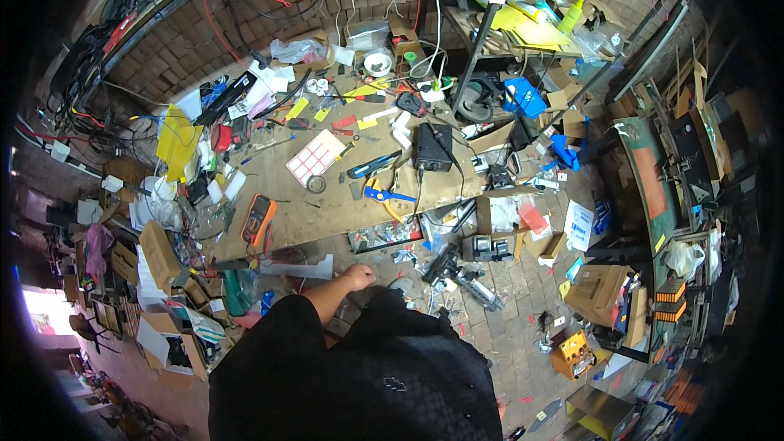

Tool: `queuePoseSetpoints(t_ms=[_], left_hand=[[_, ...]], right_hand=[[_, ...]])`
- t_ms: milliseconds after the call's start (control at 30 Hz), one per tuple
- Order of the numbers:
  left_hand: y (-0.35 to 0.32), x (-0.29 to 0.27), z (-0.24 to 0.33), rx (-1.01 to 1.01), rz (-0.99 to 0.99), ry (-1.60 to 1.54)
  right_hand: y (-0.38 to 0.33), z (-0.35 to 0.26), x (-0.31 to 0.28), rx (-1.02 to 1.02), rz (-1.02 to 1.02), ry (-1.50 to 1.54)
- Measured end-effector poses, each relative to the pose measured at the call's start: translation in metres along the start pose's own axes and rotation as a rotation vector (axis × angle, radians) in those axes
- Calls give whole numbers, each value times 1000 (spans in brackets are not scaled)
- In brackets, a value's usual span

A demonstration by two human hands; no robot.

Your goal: The person walks through a cluttered workshop, picks up a small component, and moves to a workbench. They handle wires and a power supply, then return to a metal box to install a latch using a screwdriver. The person tightens screws and tests the latch before walking away.

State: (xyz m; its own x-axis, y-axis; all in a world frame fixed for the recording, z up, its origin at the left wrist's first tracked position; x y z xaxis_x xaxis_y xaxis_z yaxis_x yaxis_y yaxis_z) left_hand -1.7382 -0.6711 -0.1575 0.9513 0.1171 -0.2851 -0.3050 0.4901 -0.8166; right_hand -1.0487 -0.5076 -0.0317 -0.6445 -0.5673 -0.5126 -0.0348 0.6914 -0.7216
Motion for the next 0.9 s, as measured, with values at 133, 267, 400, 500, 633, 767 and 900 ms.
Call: queuePoseSetpoints(t_ms=[133, 267, 400, 500, 633, 767, 900], left_hand=[[-3, 0, 27, 12, -24, 64], [8, 9, 44, 3, -76, 81], [14, 21, 53, 13, -82, -23], [15, 23, 54, 52, -79, -47], [24, 20, 56, 62, -124, 6], [47, 19, 43, 65, -167, 43], [37, 30, 52, -77, -331, -187]], right_hand=[[-13, 14, 2, 40, -5, -42], [-25, 31, 8, 85, -19, -101], [-36, 49, 14, 119, -41, -154], [-43, 60, 20, 148, -53, -207], [-63, 59, 34, 222, -127, -200], [-82, 1, 40, -8, 53, 439], [-86, 9, 19, 12, 149, 609]])
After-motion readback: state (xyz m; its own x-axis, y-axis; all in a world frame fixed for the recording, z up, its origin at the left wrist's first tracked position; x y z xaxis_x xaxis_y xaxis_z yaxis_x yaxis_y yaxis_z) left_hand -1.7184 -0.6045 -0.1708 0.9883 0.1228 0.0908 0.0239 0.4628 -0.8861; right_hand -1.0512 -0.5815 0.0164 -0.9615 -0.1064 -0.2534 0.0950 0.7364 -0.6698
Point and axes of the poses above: each hand's wrist, its own y-axis towards the middle knuckle, its own x-axis out of the palm, z = x × y, the point moved 7 cm from there along y, towards the middle knuckle, and after that the axes turned 6 degrees about -z, right-handed, at the moved point
